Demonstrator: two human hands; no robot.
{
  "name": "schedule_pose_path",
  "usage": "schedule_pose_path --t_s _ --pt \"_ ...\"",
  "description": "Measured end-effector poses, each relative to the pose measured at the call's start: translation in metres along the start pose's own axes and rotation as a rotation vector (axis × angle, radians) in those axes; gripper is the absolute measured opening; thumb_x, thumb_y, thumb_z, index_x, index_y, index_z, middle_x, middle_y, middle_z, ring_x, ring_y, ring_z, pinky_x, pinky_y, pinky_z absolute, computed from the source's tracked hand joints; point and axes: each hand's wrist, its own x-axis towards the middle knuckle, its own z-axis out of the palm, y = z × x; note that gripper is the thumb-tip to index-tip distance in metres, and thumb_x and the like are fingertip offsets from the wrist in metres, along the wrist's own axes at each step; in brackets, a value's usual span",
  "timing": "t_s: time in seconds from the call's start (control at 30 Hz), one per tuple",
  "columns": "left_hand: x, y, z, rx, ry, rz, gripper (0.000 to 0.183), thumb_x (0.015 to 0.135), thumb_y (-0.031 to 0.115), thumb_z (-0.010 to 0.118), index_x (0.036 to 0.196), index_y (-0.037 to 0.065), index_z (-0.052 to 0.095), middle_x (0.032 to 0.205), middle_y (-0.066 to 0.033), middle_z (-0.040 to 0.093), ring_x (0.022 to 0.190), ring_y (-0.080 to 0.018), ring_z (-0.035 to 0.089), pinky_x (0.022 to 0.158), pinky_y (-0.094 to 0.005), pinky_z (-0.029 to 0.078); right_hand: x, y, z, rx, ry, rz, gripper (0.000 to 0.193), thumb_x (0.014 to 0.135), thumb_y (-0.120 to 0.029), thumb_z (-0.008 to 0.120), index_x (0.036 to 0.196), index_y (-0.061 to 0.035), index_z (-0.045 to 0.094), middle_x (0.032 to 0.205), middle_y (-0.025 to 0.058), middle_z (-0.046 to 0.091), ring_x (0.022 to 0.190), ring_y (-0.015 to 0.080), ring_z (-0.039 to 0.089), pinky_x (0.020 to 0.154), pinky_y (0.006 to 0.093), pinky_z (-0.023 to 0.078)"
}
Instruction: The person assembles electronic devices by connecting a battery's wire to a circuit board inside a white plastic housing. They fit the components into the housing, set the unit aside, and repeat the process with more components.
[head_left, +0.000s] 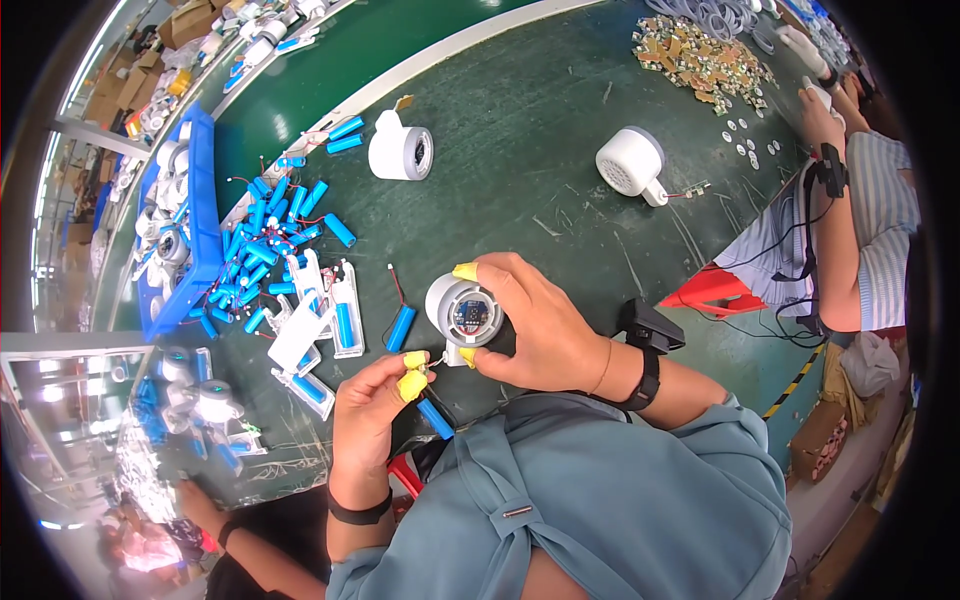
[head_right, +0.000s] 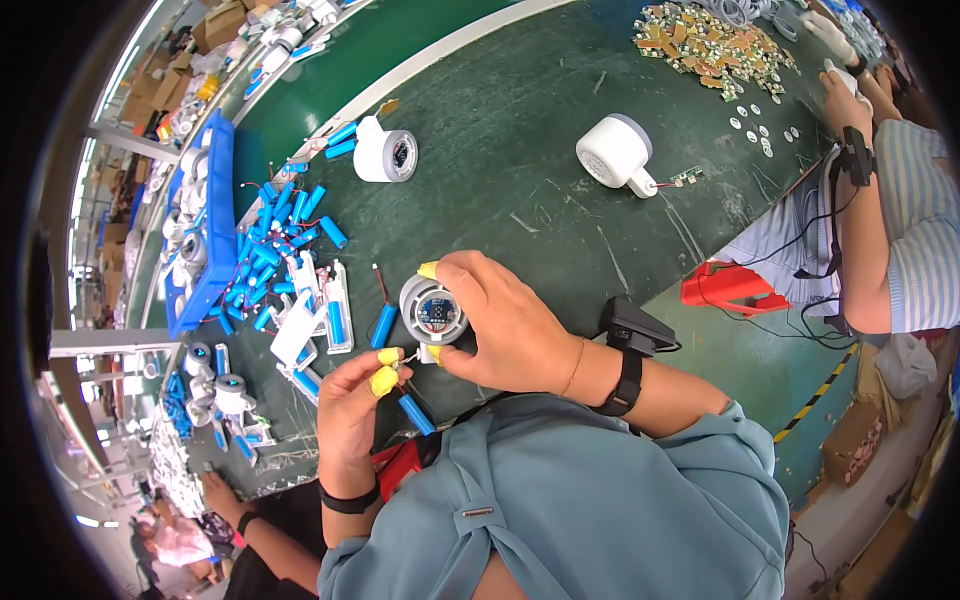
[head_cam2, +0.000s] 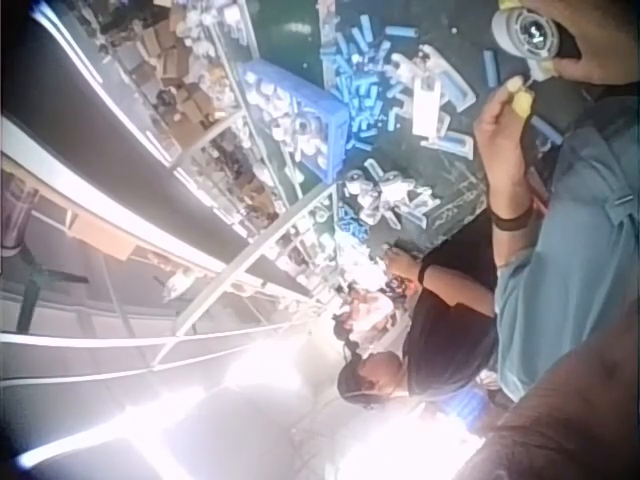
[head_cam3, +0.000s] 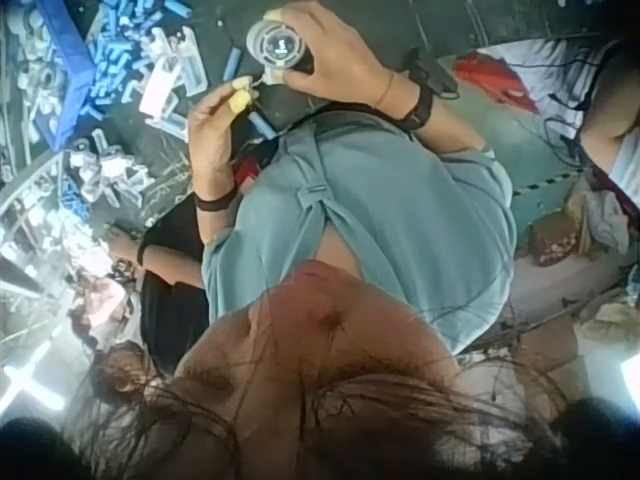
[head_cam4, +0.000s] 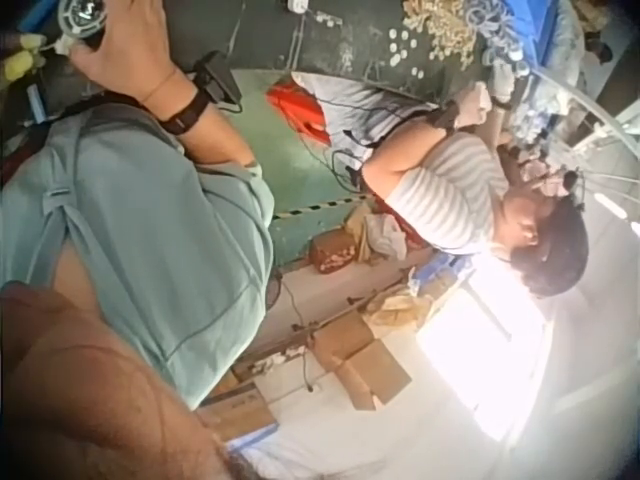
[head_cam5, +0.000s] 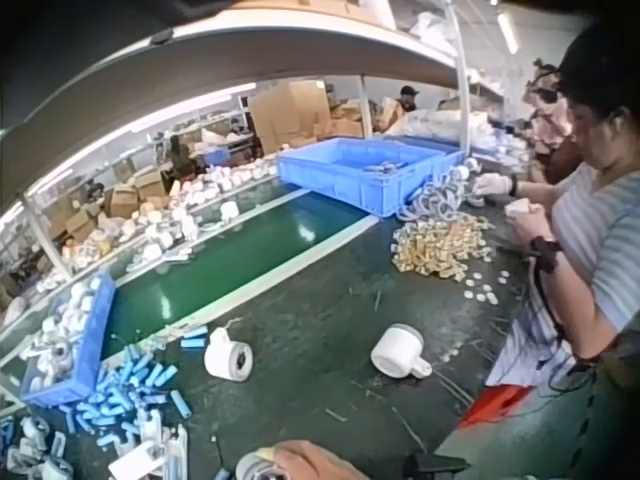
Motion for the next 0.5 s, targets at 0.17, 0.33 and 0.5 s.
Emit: schedule_pose_path --t_s 0.17,0.33,0.5 --pt "0.000 0.000 0.001 0.006 0.003 -0.005 0.027 0.088 0.006 0.068 0.113 -0.005 0.066 0.108 -0.0136 0.068 0.095 -0.0238 0.068 0.089 -0.0325 0.052 -0.001 0.000 -0.001 -0.006 -0.012 0.007 0.072 0.066 -0.010 0.078 0.127 -0.0006 0.040 0.122 0.0202 0.050 0.104 0.0392 0.056 0.085 0.0431 0.049" --pt "0.003 -0.006 0.000 0.017 -0.018 0.026 0.033 0.090 0.004 0.066 0.121 -0.004 0.061 0.112 -0.0146 0.067 0.103 -0.0235 0.066 0.090 -0.0318 0.051 0.002 -0.001 -0.007 -0.032 0.041 0.018 0.069 0.066 -0.011 0.077 0.127 0.0003 0.046 0.119 0.0200 0.051 0.105 0.0399 0.055 0.089 0.0421 0.048" --pt "-0.004 -0.001 0.000 0.170 0.111 0.292 0.035 0.093 -0.006 0.056 0.127 -0.001 0.056 0.120 -0.0128 0.063 0.114 -0.0213 0.060 0.097 -0.0323 0.047 0.012 -0.002 -0.022 -0.429 0.112 0.039 0.073 0.065 -0.012 0.078 0.130 -0.0006 0.047 0.126 0.0196 0.050 0.111 0.0398 0.051 0.095 0.0470 0.041"
